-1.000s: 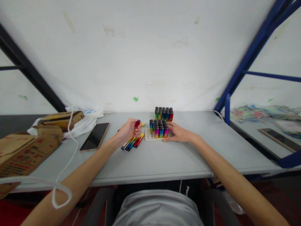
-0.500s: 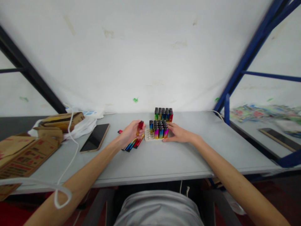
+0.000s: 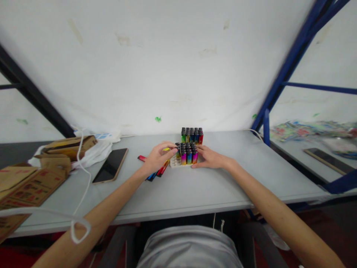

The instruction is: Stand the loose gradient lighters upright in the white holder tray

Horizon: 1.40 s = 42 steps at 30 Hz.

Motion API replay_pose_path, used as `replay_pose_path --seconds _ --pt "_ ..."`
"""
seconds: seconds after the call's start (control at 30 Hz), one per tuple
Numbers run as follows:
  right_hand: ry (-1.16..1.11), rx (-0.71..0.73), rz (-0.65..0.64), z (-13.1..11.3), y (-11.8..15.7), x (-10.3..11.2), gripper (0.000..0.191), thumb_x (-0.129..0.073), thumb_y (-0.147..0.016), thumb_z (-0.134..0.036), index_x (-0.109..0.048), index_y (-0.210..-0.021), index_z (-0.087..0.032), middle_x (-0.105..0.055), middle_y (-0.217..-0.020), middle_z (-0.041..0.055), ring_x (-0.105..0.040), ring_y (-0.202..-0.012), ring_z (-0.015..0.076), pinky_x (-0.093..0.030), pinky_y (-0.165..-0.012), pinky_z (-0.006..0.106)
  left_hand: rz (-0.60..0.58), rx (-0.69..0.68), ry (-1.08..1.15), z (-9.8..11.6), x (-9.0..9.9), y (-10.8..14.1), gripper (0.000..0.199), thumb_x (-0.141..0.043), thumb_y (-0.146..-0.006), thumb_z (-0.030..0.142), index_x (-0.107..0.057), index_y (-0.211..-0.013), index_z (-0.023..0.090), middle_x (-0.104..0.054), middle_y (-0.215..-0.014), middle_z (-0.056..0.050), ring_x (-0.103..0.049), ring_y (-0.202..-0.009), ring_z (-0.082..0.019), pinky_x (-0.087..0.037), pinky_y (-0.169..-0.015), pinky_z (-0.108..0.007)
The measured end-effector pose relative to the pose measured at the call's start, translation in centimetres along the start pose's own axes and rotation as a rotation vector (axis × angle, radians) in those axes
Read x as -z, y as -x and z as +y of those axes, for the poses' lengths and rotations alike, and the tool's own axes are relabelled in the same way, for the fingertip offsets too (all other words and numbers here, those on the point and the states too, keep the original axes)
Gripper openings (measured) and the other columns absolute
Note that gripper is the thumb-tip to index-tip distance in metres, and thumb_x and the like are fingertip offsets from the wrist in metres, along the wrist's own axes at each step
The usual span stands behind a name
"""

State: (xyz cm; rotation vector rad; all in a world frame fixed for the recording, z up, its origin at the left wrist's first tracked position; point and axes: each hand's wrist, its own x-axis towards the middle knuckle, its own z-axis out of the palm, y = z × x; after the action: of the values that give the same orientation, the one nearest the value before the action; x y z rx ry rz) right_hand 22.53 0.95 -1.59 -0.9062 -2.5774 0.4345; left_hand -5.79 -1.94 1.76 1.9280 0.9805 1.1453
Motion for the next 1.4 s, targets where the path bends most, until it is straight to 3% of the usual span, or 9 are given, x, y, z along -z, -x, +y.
replay_pose_path --seconds 0.1,0.37,0.63,0.83,0.97,1.03,1.13,1.23,1.4 --pt "0.002 0.003 0.006 -0.2 0.0 0.0 0.088 -0.065 -0.087 -0.071 -0.043 -0.155 -0.020 -0.046 -0.156 0.0148 -0.045 -0.143 0.0352 -0.033 -0.123 0.054 -0.019 -0.076 -0.131 -0.1 0.0 0.2 0.028 -0.070 -0.088 0.045 -0.077 -0.100 0.021 -0.070 -0.102 -0.010 -0.064 -0.095 -0.024 -0.052 -0.087 -0.037" --pt "-0.002 0.012 0.002 -0.1 -0.1 0.1 0.086 -0.065 -0.087 -0.070 -0.045 -0.153 -0.019 -0.046 -0.156 0.0152 -0.045 -0.143 0.0353 -0.032 -0.123 0.055 0.011 -0.054 -0.248 0.1 -0.3 0.4 0.029 -0.068 -0.089 0.046 -0.077 -0.106 0.023 -0.074 -0.103 -0.009 -0.068 -0.093 -0.027 -0.054 -0.092 -0.040" --pt "-0.006 0.002 0.004 0.3 0.0 -0.1 0.087 -0.066 -0.085 -0.071 -0.046 -0.153 -0.019 -0.047 -0.155 0.0151 -0.046 -0.142 0.0357 -0.033 -0.123 0.056 -0.097 -0.093 -0.349 -0.1 0.4 -0.1 0.030 -0.061 -0.094 0.043 -0.075 -0.109 0.022 -0.076 -0.111 -0.009 -0.070 -0.099 -0.027 -0.052 -0.094 -0.038" --pt "0.027 -0.006 0.001 0.4 0.0 -0.1 0.085 -0.066 -0.086 -0.071 -0.050 -0.148 -0.016 -0.047 -0.153 0.0176 -0.046 -0.140 0.0353 -0.037 -0.121 0.052 -0.118 -0.061 -0.324 -0.5 -0.3 0.3 0.038 -0.072 -0.086 0.039 -0.065 -0.121 0.026 -0.074 -0.089 -0.004 -0.068 -0.078 -0.023 -0.053 -0.080 -0.034" --pt "0.034 0.003 0.003 0.4 0.0 -0.2 0.085 -0.065 -0.086 -0.071 -0.050 -0.149 -0.016 -0.049 -0.152 0.0178 -0.048 -0.139 0.0349 -0.037 -0.120 0.052 -0.025 -0.079 -0.403 0.4 1.6 0.4 0.037 -0.069 -0.087 0.040 -0.061 -0.120 0.024 -0.074 -0.089 -0.004 -0.066 -0.077 -0.020 -0.050 -0.078 -0.031" --pt "0.030 -0.001 0.005 0.4 0.0 -0.2 0.086 -0.065 -0.085 -0.073 -0.052 -0.146 -0.014 -0.049 -0.151 0.0191 -0.048 -0.139 0.0354 -0.037 -0.121 0.052 -0.009 -0.053 -0.498 0.8 3.5 0.3 0.026 -0.064 -0.089 0.042 -0.066 -0.104 0.022 -0.072 -0.083 -0.004 -0.064 -0.072 -0.019 -0.048 -0.074 -0.030" --pt "0.024 -0.008 0.005 0.2 0.0 -0.1 0.087 -0.064 -0.085 -0.075 -0.054 -0.145 -0.013 -0.049 -0.151 0.0194 -0.047 -0.140 0.0361 -0.037 -0.121 0.053 -0.186 0.101 -0.637 0.6 6.7 0.3 0.031 -0.062 -0.085 0.050 -0.067 -0.077 0.020 -0.067 -0.066 -0.003 -0.060 -0.064 -0.018 -0.044 -0.064 -0.028" --pt "0.027 -0.017 -0.002 0.0 0.0 0.0 0.087 -0.063 -0.085 -0.075 -0.055 -0.144 -0.011 -0.049 -0.151 0.0200 -0.047 -0.140 0.0363 -0.037 -0.121 0.052 -0.363 0.272 -0.683 0.0 8.9 0.6 0.035 -0.064 -0.080 0.054 -0.067 -0.073 0.019 -0.066 -0.063 -0.002 -0.059 -0.061 -0.017 -0.040 -0.058 -0.026" --pt "0.020 -0.036 0.000 -0.1 0.1 0.1 0.087 -0.064 -0.084 -0.075 -0.055 -0.143 -0.012 -0.049 -0.151 0.0195 -0.046 -0.141 0.0367 -0.037 -0.122 0.052 -0.525 0.412 -0.631 -0.2 9.3 1.4 0.040 -0.073 -0.070 0.059 -0.066 -0.073 0.020 -0.067 -0.064 -0.002 -0.060 -0.061 -0.018 -0.037 -0.054 -0.025"
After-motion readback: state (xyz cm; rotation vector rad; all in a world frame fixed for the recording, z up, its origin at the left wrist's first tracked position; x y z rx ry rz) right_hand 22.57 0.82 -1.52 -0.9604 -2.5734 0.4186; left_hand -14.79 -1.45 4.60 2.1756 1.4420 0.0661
